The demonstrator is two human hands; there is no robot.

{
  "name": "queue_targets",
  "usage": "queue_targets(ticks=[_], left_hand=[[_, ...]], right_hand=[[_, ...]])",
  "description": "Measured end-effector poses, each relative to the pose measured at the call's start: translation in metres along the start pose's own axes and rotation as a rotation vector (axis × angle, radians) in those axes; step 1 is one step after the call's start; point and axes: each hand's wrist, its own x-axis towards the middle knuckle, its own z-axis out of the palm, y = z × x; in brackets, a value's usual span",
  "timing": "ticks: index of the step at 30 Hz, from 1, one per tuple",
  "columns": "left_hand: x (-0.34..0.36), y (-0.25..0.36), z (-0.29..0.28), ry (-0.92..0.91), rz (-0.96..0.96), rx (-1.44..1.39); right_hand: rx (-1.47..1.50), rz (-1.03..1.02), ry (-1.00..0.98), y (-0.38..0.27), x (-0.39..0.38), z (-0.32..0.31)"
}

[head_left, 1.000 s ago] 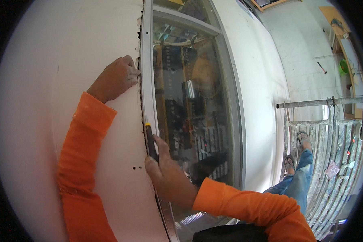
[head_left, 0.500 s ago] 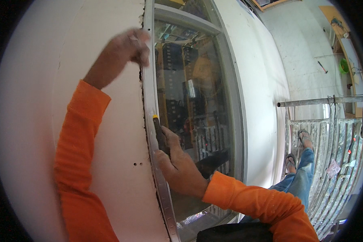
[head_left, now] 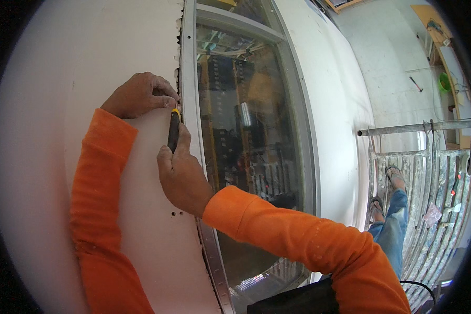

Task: The person stands on scaffolding and uses a utility knife to cut and remove material around a window frame and from the wall.

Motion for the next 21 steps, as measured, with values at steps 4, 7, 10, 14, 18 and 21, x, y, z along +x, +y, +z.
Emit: queue_targets(ticks=[4, 7, 10, 14, 18, 21], left_hand=[[0.000, 0.013, -0.006, -0.054, -0.078, 0.025], [0.002, 0.020, -0.004, -0.079, -0.091, 0.037], [0.000, 0.025, -0.001, -0.182, -0.047, 0.129], [0.000, 0.029, -0.001, -0.337, -0.140, 0.112], [-0.002, 0.008, 0.009, -0.070, -0.107, -0.041], [-0.004, 0.014, 0.011, 0.013, 0.012, 0.098]], right_hand=[[-0.049, -0.036, 0.036, -0.001, 0.000, 0.004], [-0.125, -0.251, 0.134, 0.018, -0.006, 0.010], [-0.195, -0.253, 0.088, 0.021, -0.029, 0.009], [0.066, 0.163, -0.111, 0.000, -0.073, -0.009], [-0.002, 0.194, -0.225, -0.006, -0.132, -0.027], [0.042, 0.276, -0.298, -0.010, -0.145, -0.053]])
